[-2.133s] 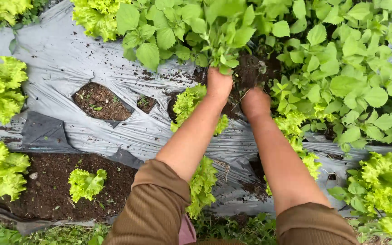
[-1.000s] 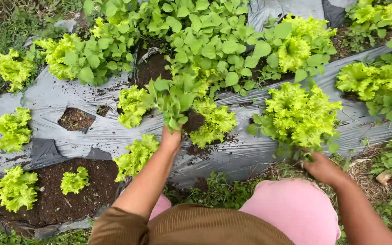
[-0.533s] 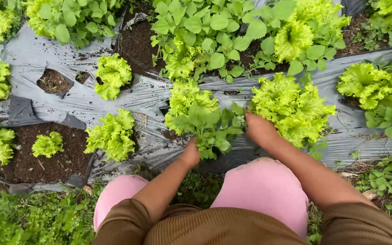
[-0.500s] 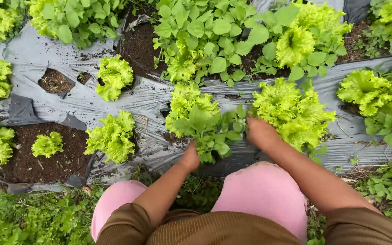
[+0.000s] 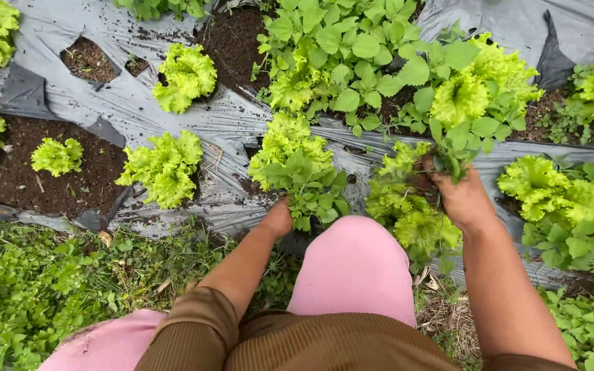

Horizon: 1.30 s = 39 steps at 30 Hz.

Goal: Weeding around lettuce plants and planting seedlings in a field with plastic mulch

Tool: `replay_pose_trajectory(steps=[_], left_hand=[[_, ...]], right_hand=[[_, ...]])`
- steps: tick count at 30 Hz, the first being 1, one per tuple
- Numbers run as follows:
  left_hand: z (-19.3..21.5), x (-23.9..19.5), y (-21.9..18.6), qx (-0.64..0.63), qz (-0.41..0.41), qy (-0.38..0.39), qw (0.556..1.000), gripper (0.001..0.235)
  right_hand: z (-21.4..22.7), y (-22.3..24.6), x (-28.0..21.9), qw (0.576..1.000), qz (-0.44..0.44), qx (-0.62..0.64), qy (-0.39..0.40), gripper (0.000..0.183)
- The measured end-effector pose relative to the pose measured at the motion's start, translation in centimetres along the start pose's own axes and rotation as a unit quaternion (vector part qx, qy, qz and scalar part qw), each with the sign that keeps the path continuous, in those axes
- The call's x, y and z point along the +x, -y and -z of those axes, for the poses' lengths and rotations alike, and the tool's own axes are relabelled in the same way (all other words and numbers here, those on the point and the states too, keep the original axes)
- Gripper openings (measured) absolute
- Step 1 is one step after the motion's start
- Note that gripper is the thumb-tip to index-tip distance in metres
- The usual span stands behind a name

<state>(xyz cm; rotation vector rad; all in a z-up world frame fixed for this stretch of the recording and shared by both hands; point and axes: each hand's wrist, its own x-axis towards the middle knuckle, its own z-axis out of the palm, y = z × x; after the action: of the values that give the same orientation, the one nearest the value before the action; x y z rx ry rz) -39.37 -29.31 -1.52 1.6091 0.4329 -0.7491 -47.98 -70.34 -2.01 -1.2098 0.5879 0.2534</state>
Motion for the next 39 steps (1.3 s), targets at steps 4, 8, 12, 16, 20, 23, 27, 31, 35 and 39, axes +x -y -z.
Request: replay_pose_trajectory(steps=[4,8,12,16,20,23,27,31,35,39], left_hand=[[0.9,-0.2,3.6,0.013,0.015,0.026,0.999,0.058],[1.2,1.9,4.9,0.04,0.041,0.073,0.996,0.058],[-5.1,3.0,5.2,0.073,0.041,0.15,0.985,0.059],[-6.3,1.6,6.3,0.082,0.038,0.17,0.981,0.059],[-5.6,0.6,6.8,0.087,0.038,0.168,0.981,0.06],[-5.0,0.5,6.5,0.084,0.032,0.157,0.983,0.06],[-4.1,0.3,6.9,0.071,0.029,0.133,0.988,0.061],[-3.1,-0.5,8.1,0.057,0.036,0.122,0.99,0.061],[-3.2,-1.1,8.5,0.047,0.029,0.123,0.991,0.062],[-3.2,-2.0,9.3,0.042,0.023,0.121,0.991,0.062]], right_hand=[[-5.7,7.7,-7.8,0.946,0.033,-0.277,-0.168,0.022],[6.9,-4.3,-11.5,0.901,0.118,-0.059,-0.412,0.066],[3.6,-10.9,-20.1,0.859,-0.138,-0.118,-0.478,0.087],[5.1,-26.0,-16.6,0.911,-0.03,-0.199,-0.359,0.031],[6.6,-29.8,-14.5,0.949,-0.012,-0.042,-0.313,0.021],[8.1,-29.7,-13.8,0.948,-0.009,0.173,-0.266,0.015],[8.9,-28.1,-12.6,0.907,-0.022,0.372,-0.195,0.012],[5.8,-15.9,-15.7,0.901,0.008,0.374,-0.221,0.01],[8.9,-23.9,-16.5,0.937,0.042,-0.305,-0.166,0.036],[4.8,-23.6,-13.0,0.939,0.066,-0.296,-0.163,0.035]])
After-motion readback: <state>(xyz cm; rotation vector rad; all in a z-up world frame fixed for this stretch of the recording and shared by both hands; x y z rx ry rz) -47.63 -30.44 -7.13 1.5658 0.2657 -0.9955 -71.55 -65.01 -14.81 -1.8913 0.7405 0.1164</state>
